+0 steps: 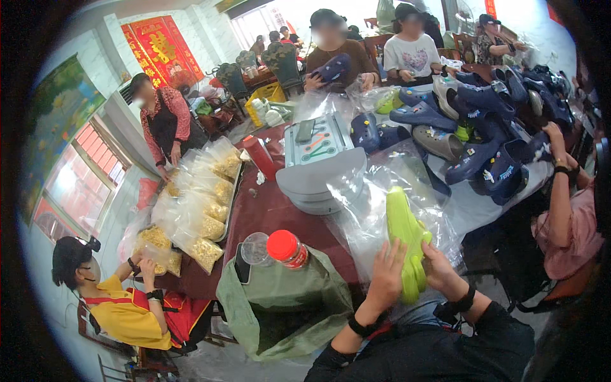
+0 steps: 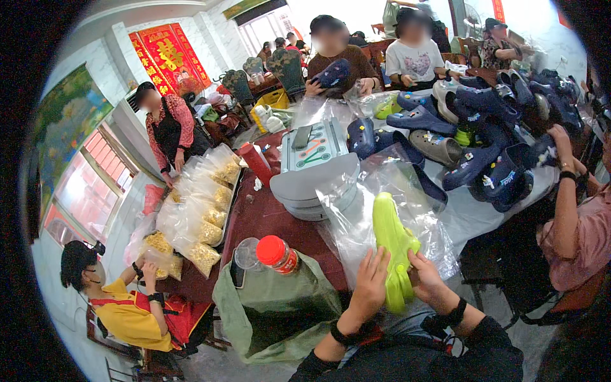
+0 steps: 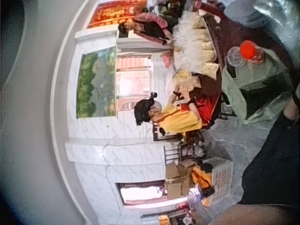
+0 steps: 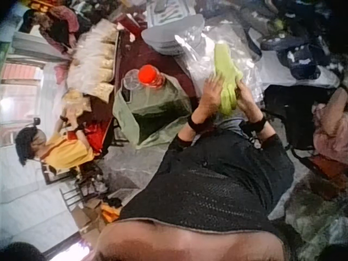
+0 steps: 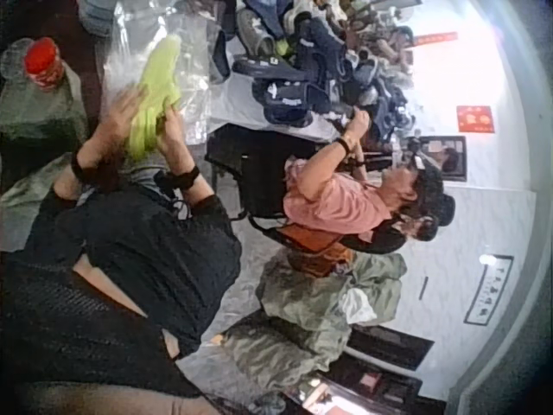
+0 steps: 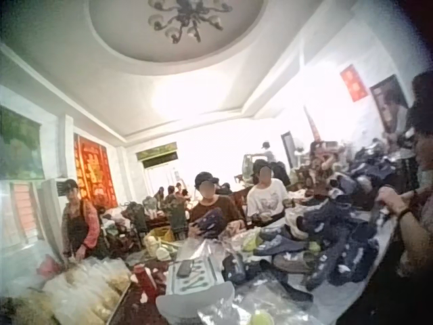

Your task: Packing plastic clogs into clear plastic bags in a factory finishing area.

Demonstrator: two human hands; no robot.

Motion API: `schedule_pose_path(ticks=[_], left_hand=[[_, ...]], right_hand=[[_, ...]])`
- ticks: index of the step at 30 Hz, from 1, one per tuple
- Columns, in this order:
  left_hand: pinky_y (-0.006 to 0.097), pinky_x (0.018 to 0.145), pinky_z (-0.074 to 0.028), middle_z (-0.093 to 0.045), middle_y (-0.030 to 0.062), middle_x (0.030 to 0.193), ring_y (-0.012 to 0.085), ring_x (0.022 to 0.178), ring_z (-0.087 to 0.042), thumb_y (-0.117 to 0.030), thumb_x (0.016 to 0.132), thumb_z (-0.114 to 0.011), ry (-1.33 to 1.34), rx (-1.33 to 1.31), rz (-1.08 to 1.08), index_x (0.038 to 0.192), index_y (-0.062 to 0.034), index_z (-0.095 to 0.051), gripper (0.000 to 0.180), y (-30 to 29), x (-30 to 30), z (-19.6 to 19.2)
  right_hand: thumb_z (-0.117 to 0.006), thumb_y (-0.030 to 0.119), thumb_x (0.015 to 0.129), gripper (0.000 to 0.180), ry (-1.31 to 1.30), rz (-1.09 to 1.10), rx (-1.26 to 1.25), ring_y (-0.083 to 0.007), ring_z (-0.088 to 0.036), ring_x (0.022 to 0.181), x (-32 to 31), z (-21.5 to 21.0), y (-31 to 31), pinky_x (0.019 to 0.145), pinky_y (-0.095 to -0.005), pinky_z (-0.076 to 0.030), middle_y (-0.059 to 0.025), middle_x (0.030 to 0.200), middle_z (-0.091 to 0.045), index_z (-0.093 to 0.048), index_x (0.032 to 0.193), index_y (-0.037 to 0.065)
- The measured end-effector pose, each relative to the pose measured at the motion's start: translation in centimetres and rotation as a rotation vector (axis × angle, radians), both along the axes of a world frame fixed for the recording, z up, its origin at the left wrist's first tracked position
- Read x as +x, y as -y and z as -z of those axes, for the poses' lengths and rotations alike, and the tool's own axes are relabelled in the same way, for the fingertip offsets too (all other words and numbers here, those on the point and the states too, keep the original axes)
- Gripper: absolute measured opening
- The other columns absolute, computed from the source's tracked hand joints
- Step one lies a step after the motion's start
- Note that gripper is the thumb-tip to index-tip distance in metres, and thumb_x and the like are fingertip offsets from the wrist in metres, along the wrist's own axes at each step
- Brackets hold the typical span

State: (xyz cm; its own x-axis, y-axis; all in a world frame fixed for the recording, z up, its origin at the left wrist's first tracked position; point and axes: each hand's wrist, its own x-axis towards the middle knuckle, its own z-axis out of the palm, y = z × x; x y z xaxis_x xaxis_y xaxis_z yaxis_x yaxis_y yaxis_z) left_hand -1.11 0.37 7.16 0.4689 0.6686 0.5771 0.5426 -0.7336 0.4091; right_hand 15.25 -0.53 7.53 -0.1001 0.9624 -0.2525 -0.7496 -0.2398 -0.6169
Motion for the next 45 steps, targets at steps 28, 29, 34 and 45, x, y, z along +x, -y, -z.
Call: schedule_pose_path(ticks=[28,29,34,45], left_hand=[[0.033,0.090,-0.044,-0.052,0.0199,0.125,0.0267,0.106,-0.056,-0.002,0.089,-0.047,0.747,-0.587,-0.277,0.146,-0.0095,-0.018,0.064,-1.9,-1.3,7.3],[0.034,0.089,-0.045,-0.054,0.0199,0.122,0.0289,0.103,-0.057,-0.008,0.090,-0.048,0.873,-0.523,-0.378,0.144,-0.0077,-0.021,0.061,-1.7,-0.9,6.9],[0.029,0.079,-0.049,-0.052,0.0200,0.121,0.0210,0.094,-0.060,-0.013,0.091,-0.055,1.175,-0.872,-0.364,0.141,-0.0020,-0.024,0.060,-1.6,-1.1,5.5],[0.028,0.080,-0.049,-0.054,0.0169,0.119,0.0180,0.095,-0.059,-0.024,0.092,-0.055,0.821,-0.951,-0.213,0.132,0.0030,-0.039,0.051,-1.8,-1.5,5.6]], right_hand=[[-0.039,0.036,0.098,0.046,-0.237,-0.202,-0.147,-0.0295,-0.057,0.107,-1.2,4.3,-3.6,0.095,-0.0448,-0.044,-0.0162,0.120,-0.056,-0.043,0.127,0.001],[-0.039,0.035,0.098,0.046,-0.201,-0.206,-0.135,-0.0297,-0.056,0.108,-1.0,4.6,-3.8,0.095,-0.0451,-0.044,-0.0161,0.120,-0.056,-0.043,0.127,0.001],[-0.038,0.033,0.098,0.044,-0.249,-0.212,-0.118,-0.0295,-0.057,0.107,-1.3,4.0,-3.0,0.094,-0.0450,-0.045,-0.0155,0.121,-0.055,-0.042,0.127,0.001],[-0.044,0.028,0.097,0.035,0.009,-0.071,-0.011,-0.0218,-0.062,0.095,-1.5,2.6,-4.3,0.081,-0.0338,-0.052,-0.0110,0.107,-0.061,-0.047,0.121,0.002]])
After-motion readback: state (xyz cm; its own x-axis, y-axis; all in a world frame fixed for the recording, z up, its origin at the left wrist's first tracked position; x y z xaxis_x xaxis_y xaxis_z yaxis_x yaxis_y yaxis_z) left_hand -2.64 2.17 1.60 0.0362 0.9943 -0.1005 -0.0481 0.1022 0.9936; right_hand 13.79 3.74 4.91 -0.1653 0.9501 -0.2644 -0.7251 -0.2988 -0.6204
